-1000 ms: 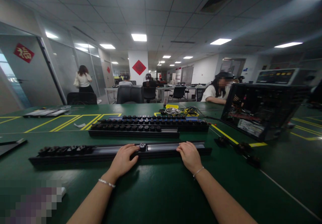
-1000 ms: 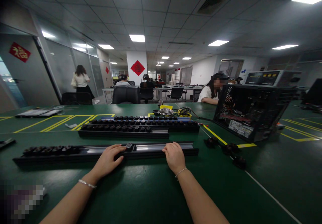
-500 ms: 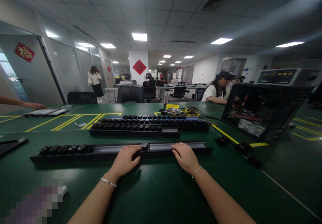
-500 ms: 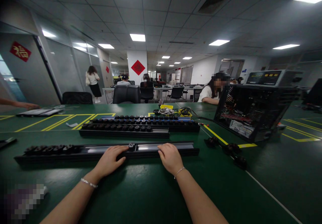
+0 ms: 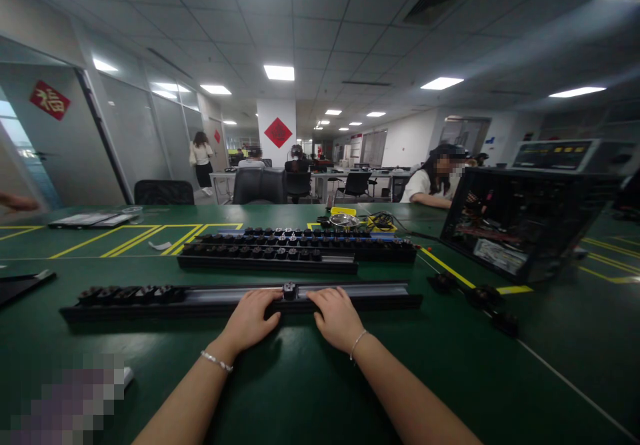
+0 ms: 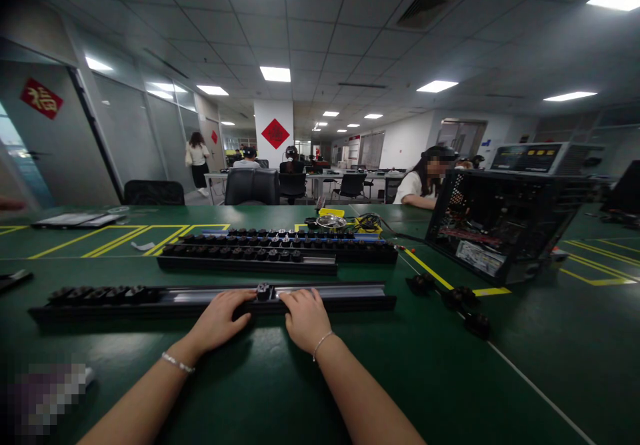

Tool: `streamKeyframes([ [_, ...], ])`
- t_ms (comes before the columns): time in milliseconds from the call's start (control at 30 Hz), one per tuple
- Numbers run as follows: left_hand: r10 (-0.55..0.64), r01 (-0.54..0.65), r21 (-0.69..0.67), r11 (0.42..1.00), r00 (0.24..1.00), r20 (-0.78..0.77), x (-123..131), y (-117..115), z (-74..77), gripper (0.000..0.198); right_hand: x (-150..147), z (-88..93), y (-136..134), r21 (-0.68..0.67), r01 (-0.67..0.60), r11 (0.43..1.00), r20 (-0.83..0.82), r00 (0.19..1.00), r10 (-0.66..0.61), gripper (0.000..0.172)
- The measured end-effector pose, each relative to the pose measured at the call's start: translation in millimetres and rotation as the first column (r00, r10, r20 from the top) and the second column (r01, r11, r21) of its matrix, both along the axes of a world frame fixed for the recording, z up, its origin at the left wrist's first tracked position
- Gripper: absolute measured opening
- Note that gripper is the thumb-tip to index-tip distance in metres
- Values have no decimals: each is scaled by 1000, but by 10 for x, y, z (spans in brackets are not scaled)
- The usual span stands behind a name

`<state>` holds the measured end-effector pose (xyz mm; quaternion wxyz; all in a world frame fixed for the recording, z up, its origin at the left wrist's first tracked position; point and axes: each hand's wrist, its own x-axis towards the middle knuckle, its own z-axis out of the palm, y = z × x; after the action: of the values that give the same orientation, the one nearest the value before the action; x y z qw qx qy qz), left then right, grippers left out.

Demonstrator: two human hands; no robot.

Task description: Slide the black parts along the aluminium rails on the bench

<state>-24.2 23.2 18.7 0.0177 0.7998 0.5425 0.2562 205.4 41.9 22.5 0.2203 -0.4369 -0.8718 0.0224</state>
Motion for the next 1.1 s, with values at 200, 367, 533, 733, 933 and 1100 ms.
streamKeyframes([
  [200, -6, 5, -8, 1000, 1000, -14, -2, -4, -7, 41, -140, -24, 15, -21, 3, 1000, 33, 999, -2, 49],
  [367, -8, 8, -14, 1000, 1000, -20, 13, 1, -21, 39, -156, -33, 10, -12, 20, 1000, 49, 999, -20, 51],
  [533, -1, 0, -17, 1000, 1000, -28, 22, -1, -15, 40, -146, -47, 14, -18, 19, 1000, 44, 999, -18, 50],
  [733, -11, 10, -33, 999, 999, -36, 22, -15, 5, 41, -136, -67, 23, 11, 8, 1000, 11, 1000, -8, 49],
  [933, -15, 13, -26, 1000, 999, -51, 10, -3, -15, 42, -123, -87, 19, 28, -1, 1000, -5, 1000, 1, 49],
  [1100, 1, -2, -33, 999, 1000, -28, 12, 1, -29, 45, -117, -78, 8, 31, 10, 999, 28, 1000, -11, 51],
])
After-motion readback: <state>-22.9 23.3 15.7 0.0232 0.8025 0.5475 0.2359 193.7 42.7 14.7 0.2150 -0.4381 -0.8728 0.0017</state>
